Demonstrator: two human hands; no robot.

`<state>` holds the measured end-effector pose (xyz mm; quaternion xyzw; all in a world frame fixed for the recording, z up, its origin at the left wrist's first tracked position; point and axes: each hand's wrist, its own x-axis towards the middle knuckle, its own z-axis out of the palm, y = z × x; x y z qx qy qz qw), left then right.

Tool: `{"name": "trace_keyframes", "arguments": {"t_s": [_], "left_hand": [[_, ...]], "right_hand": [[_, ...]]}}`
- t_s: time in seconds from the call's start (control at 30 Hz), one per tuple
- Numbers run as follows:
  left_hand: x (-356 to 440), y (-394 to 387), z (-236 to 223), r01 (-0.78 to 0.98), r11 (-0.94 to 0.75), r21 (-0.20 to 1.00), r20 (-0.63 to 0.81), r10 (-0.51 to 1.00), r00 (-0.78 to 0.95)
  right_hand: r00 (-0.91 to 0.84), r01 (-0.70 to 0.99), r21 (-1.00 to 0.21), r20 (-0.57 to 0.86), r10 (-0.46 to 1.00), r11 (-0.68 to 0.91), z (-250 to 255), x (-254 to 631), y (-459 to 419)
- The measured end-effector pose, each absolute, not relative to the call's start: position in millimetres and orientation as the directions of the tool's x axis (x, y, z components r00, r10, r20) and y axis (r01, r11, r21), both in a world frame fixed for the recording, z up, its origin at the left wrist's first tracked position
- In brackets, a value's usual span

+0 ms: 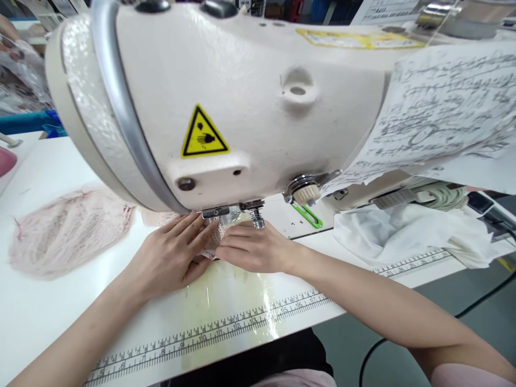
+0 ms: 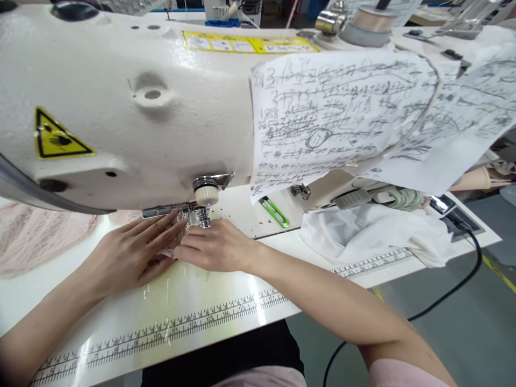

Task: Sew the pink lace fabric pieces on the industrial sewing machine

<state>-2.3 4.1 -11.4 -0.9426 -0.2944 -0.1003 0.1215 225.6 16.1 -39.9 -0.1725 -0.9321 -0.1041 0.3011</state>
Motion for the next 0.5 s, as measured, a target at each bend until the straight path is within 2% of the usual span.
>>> {"name": "trace_keyframes", "arguments": {"t_s": [0.23,0.5], "left_hand": [[-1,3,-12,0.592,-0.785,-0.182,0.267,0.539,0.798],[-1,1,-15,0.619,-0.770,-0.152,0.272,0.570,0.775]], "right_hand": [[-0.684,0.478,0.111,0.669,0.291,0.871,-33,226,16],[-0.691,0.557,0.208,0.653,0.310,0.804,-24,227,18]]}}
